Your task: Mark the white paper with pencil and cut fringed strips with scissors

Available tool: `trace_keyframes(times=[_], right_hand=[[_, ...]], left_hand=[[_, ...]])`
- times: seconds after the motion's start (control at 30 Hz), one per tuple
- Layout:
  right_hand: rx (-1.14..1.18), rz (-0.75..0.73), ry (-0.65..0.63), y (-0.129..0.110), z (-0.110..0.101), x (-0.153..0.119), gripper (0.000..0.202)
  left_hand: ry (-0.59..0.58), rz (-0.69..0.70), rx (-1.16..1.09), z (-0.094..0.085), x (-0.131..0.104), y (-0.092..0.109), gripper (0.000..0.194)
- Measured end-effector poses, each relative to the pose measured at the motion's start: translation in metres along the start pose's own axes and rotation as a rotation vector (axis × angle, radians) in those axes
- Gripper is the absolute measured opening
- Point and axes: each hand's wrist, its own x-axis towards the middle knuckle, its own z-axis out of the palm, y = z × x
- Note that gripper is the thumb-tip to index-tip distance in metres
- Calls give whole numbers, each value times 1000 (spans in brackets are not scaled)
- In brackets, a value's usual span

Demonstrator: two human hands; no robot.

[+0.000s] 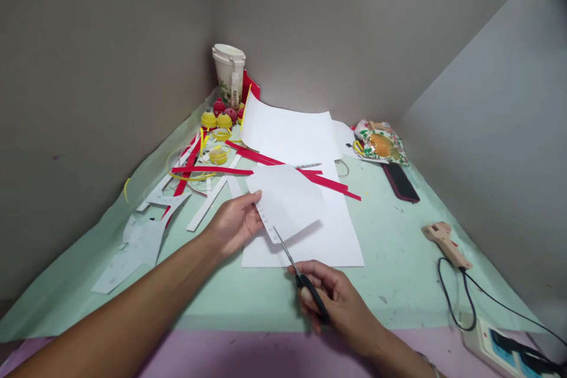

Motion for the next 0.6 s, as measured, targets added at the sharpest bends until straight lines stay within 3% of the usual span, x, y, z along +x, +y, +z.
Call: trace_keyframes(times=[0.6], right_hand=[[4,19,5,-2,1,-1,41]], left_hand=[[3,-12,23,1,-2,0,27]])
